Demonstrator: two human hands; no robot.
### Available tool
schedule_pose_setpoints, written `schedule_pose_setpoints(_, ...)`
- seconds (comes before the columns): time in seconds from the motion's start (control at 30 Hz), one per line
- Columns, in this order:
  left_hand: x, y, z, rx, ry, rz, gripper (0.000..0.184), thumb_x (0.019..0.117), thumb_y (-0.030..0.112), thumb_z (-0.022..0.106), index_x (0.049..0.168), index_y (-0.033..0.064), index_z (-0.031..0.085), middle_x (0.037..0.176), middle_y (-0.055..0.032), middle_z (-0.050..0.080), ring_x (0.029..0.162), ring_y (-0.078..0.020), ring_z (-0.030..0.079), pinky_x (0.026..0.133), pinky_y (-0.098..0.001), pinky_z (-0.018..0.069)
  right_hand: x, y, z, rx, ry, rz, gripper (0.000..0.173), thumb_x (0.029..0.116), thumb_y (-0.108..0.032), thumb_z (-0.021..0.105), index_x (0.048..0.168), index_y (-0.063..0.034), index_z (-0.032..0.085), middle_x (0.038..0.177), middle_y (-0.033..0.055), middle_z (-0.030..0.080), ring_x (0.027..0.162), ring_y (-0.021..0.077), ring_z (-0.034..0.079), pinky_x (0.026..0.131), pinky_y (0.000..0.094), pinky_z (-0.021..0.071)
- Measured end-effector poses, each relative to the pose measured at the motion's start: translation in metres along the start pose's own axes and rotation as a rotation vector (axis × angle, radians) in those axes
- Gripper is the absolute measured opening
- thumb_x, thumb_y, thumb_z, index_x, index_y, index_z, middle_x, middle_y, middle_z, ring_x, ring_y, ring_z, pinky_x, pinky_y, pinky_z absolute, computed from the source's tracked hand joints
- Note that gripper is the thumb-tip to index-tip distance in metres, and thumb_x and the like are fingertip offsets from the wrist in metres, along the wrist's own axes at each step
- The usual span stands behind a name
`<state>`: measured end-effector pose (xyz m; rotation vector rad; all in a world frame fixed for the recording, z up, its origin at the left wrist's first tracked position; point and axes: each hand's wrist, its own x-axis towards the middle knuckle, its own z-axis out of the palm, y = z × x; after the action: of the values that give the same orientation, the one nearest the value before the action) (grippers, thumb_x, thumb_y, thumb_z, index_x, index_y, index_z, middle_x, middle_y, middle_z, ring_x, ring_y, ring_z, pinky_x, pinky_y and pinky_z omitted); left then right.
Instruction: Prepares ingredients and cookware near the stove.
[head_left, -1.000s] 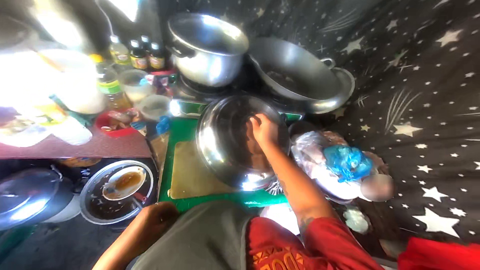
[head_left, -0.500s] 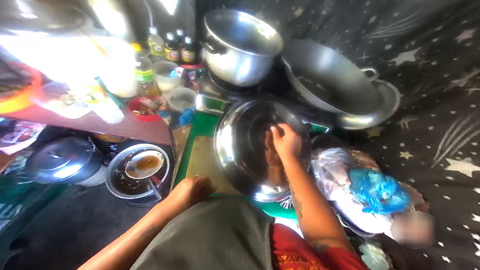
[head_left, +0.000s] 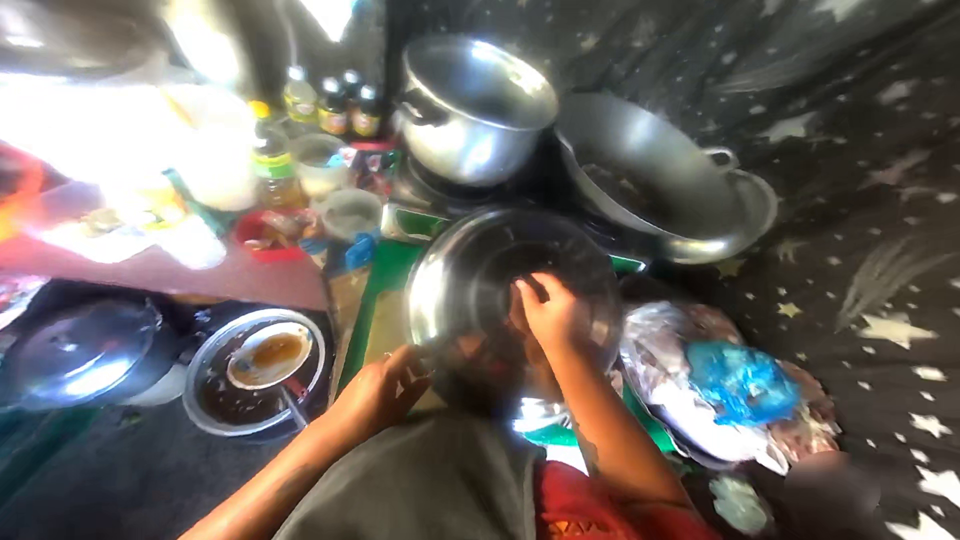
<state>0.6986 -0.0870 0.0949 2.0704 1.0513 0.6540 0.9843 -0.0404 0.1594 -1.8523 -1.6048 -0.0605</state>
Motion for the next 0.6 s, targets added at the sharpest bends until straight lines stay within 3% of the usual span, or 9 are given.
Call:
schedule_pose_setpoints(0.17, 0.007, -0.016, 0.007, 0.0, 0.082, 0.113, 0.034, 0.0964, 0.028, 0.064, 0.12, 0.0037, 0.066, 0.094, -0.0066, 0.073, 0.077, -0.0141, 0.07, 0.07, -0.0309, 0.0592, 0.025, 0.002, -0.005, -0.095, 0.039, -0.049, 0.026, 0.094, -0.03, 0.074, 0.11, -0.0088, 0.078, 0.094, 0.0127, 0.078, 0.082, 0.0329, 0.076, 0.07, 0.0563, 0.06)
schedule_pose_setpoints(0.43, 0.015, -0.027, 0.01, 0.001, 0.097, 0.13, 0.027, 0.0937, 0.021, 0.062, 0.113, 0.003, 0.07, 0.086, -0.0051, 0.074, 0.071, -0.0065, 0.068, 0.066, -0.0221, 0.0566, 0.043, 0.038, 0.008, -0.103, -0.022, 0.09, 0.03, 0.0967, -0.032, 0.071, 0.112, -0.0071, 0.077, 0.1, 0.0147, 0.078, 0.093, 0.0342, 0.075, 0.08, 0.0575, 0.0595)
schedule_pose_setpoints(0.6, 0.021, -0.028, 0.012, -0.031, 0.049, 0.137, 0.027, 0.0927, 0.018, 0.063, 0.113, 0.0017, 0.069, 0.086, -0.0046, 0.073, 0.072, -0.0049, 0.068, 0.067, -0.0195, 0.0562, 0.033, 0.04, 0.018, -0.115, -0.002, 0.108, 0.03, 0.0967, -0.037, 0.071, 0.11, -0.0109, 0.077, 0.092, 0.0122, 0.077, 0.083, 0.0322, 0.075, 0.07, 0.0562, 0.0603)
